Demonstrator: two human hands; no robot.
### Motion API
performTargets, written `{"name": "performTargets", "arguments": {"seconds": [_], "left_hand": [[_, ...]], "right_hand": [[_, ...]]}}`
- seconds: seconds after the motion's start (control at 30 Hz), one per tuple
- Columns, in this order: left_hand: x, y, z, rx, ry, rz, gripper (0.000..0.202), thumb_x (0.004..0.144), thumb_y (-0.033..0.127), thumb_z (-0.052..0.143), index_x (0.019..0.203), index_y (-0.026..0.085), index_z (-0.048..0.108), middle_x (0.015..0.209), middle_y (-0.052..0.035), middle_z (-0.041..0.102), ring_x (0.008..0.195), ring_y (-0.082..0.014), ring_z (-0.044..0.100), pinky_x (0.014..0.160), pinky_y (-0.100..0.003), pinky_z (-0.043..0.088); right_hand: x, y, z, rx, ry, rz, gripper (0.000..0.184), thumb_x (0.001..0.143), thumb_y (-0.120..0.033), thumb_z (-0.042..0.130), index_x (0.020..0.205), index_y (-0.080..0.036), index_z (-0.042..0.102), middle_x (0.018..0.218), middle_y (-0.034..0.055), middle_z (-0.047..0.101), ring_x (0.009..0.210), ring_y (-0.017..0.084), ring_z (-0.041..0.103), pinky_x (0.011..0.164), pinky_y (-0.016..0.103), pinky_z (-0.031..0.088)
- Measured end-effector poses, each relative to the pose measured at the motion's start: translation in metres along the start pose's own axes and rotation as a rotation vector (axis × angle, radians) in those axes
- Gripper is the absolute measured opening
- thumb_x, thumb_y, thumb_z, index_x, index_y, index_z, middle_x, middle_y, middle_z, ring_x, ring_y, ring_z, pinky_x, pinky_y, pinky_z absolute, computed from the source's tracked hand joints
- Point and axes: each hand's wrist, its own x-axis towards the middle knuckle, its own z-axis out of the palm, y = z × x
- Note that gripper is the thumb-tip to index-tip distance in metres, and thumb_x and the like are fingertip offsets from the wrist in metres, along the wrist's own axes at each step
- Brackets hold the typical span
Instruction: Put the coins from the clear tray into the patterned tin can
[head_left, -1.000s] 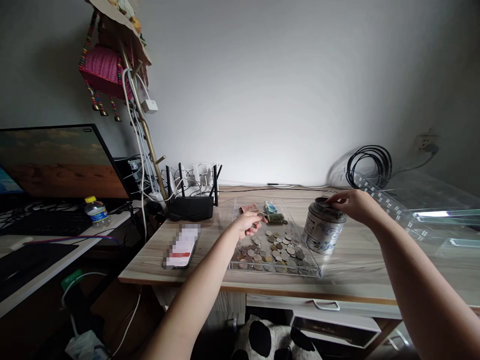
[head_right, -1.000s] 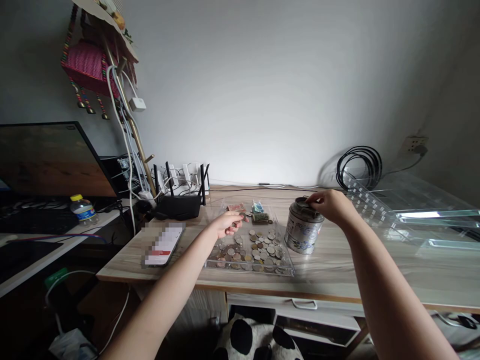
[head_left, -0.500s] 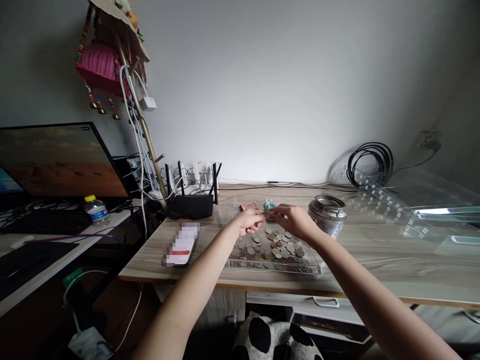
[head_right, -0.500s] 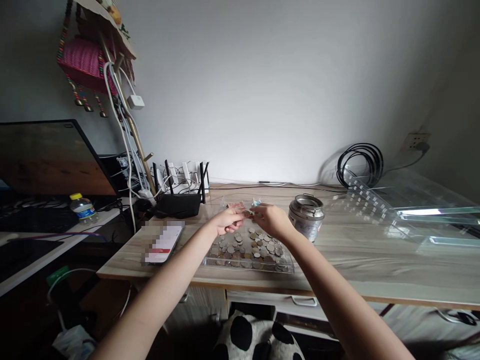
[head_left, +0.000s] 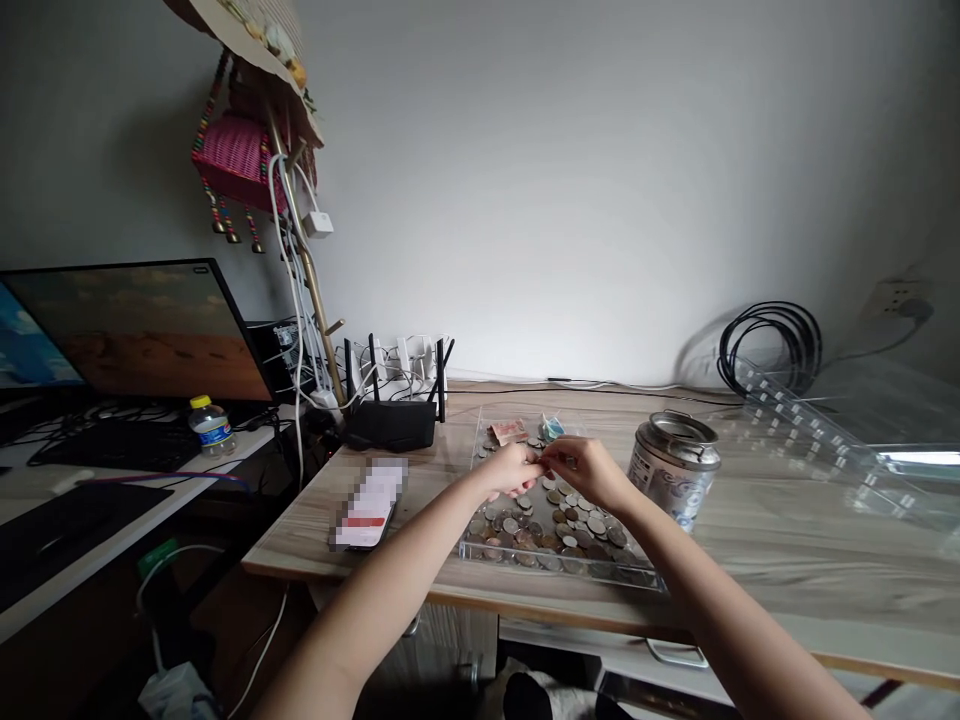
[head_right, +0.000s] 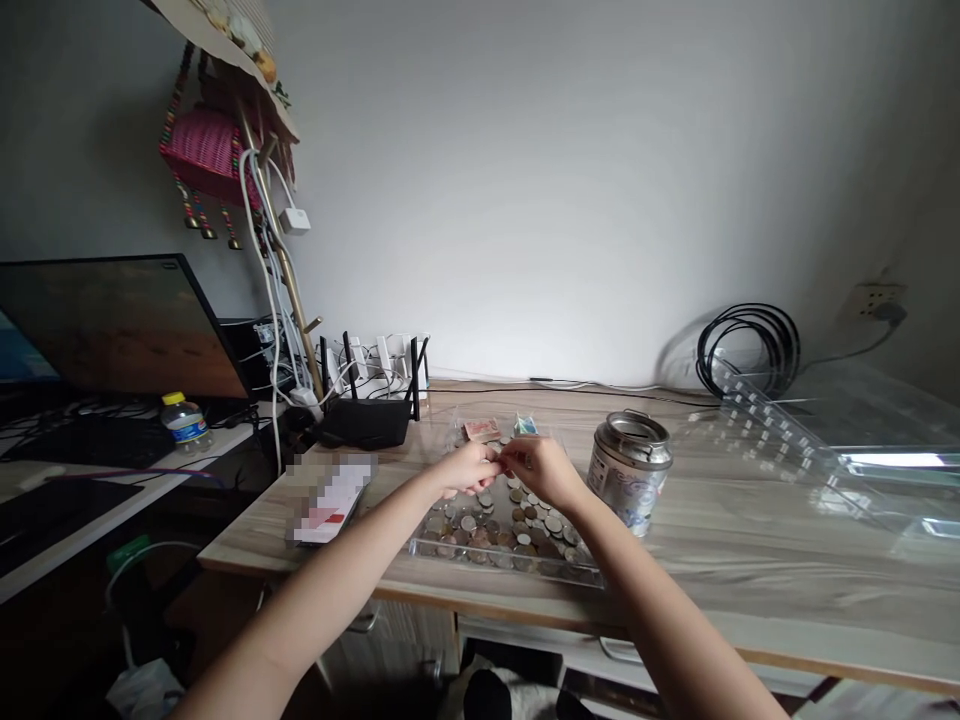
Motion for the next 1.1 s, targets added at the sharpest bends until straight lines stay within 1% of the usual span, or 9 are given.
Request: {"name": "performTargets", "arguments": {"seconds": [0.1, 0.17, 0.3, 0.4, 0.47, 0.53, 0.63, 0.83, 1.1], "left_hand": [[0.003, 0.001, -0.004, -0.357, -0.014, -0.103, 0.015, 0.075, 0.026, 0.050, 0.080, 0.012, 0.054, 0.047, 0.0056, 0.039, 0.032, 0.0002, 0.023, 0.031, -0.013, 0.011], [0.007, 0.002, -0.010, -0.643, 0.082, -0.167, 0.010, 0.076, 0.016, 0.044, 0.076, 0.010, 0.052, 0.049, 0.0037, 0.040, 0.033, -0.0001, 0.026, 0.030, -0.013, 0.011], [0.013, -0.001, -0.021, -0.949, 0.312, -0.183, 0.014, 0.077, 0.009, 0.034, 0.067, 0.011, 0.043, 0.053, -0.0001, 0.043, 0.041, -0.0022, 0.041, 0.033, -0.010, 0.026], [0.015, -0.004, -0.023, -0.946, 0.309, -0.179, 0.013, 0.076, 0.010, 0.034, 0.066, 0.012, 0.041, 0.054, -0.0005, 0.044, 0.039, -0.0015, 0.038, 0.032, -0.010, 0.025], [0.015, -0.005, -0.022, -0.911, 0.239, -0.211, 0.010, 0.075, 0.012, 0.036, 0.068, 0.011, 0.043, 0.051, 0.0015, 0.042, 0.032, -0.0004, 0.028, 0.028, -0.011, 0.015], [0.015, -0.005, -0.019, -0.818, 0.119, -0.244, 0.010, 0.075, 0.015, 0.037, 0.071, 0.012, 0.045, 0.049, 0.0038, 0.039, 0.029, -0.0001, 0.018, 0.028, -0.013, 0.006], [0.013, -0.005, -0.015, -0.641, 0.023, -0.239, 0.008, 0.076, 0.020, 0.040, 0.073, 0.014, 0.043, 0.051, 0.0042, 0.042, 0.030, -0.0001, 0.019, 0.031, -0.013, 0.005], [0.011, -0.006, -0.012, -0.418, 0.107, -0.152, 0.013, 0.074, 0.024, 0.051, 0.075, 0.015, 0.042, 0.058, 0.0032, 0.049, 0.035, 0.0005, 0.027, 0.035, -0.014, 0.008], [0.010, -0.006, -0.010, -0.159, 0.073, -0.035, 0.027, 0.065, 0.036, 0.061, 0.074, 0.012, 0.054, 0.051, 0.0057, 0.042, 0.032, 0.0012, 0.024, 0.034, -0.016, 0.008]], "right_hand": [[-0.008, -0.003, -0.013, -0.219, 0.169, -0.025, 0.022, 0.079, -0.027, 0.042, 0.084, -0.021, 0.062, 0.079, 0.0032, 0.062, 0.069, 0.012, 0.054, 0.061, 0.024, 0.040], [-0.016, -0.003, -0.035, -0.351, 0.340, -0.013, 0.023, 0.079, -0.028, 0.041, 0.089, -0.022, 0.061, 0.085, 0.0034, 0.062, 0.077, 0.014, 0.054, 0.066, 0.026, 0.040], [-0.034, 0.015, -0.090, -0.570, 0.653, 0.296, 0.025, 0.075, -0.035, 0.045, 0.087, -0.024, 0.063, 0.085, 0.0046, 0.062, 0.080, 0.018, 0.053, 0.064, 0.027, 0.038], [-0.043, 0.045, -0.118, -0.532, 0.567, 0.605, 0.025, 0.067, -0.039, 0.051, 0.079, -0.024, 0.066, 0.073, 0.0048, 0.063, 0.068, 0.019, 0.054, 0.055, 0.027, 0.037], [-0.046, 0.064, -0.124, -0.421, 0.468, 0.673, 0.025, 0.063, -0.039, 0.053, 0.076, -0.023, 0.067, 0.067, 0.0037, 0.063, 0.063, 0.018, 0.054, 0.053, 0.027, 0.037], [-0.047, 0.076, -0.124, -0.320, 0.434, 0.663, 0.027, 0.061, -0.039, 0.054, 0.076, -0.022, 0.067, 0.065, 0.0030, 0.063, 0.062, 0.018, 0.055, 0.055, 0.026, 0.038], [-0.047, 0.080, -0.120, -0.249, 0.415, 0.643, 0.031, 0.060, -0.043, 0.054, 0.076, -0.020, 0.068, 0.066, 0.0032, 0.063, 0.062, 0.017, 0.055, 0.056, 0.026, 0.038], [-0.046, 0.070, -0.121, -0.228, 0.373, 0.611, 0.030, 0.062, -0.040, 0.053, 0.077, -0.019, 0.068, 0.067, 0.0037, 0.064, 0.059, 0.015, 0.053, 0.056, 0.025, 0.038], [-0.044, 0.065, -0.121, -0.345, 0.394, 0.606, 0.025, 0.060, -0.038, 0.054, 0.073, -0.021, 0.068, 0.068, 0.0032, 0.064, 0.063, 0.018, 0.054, 0.058, 0.027, 0.038]]}}
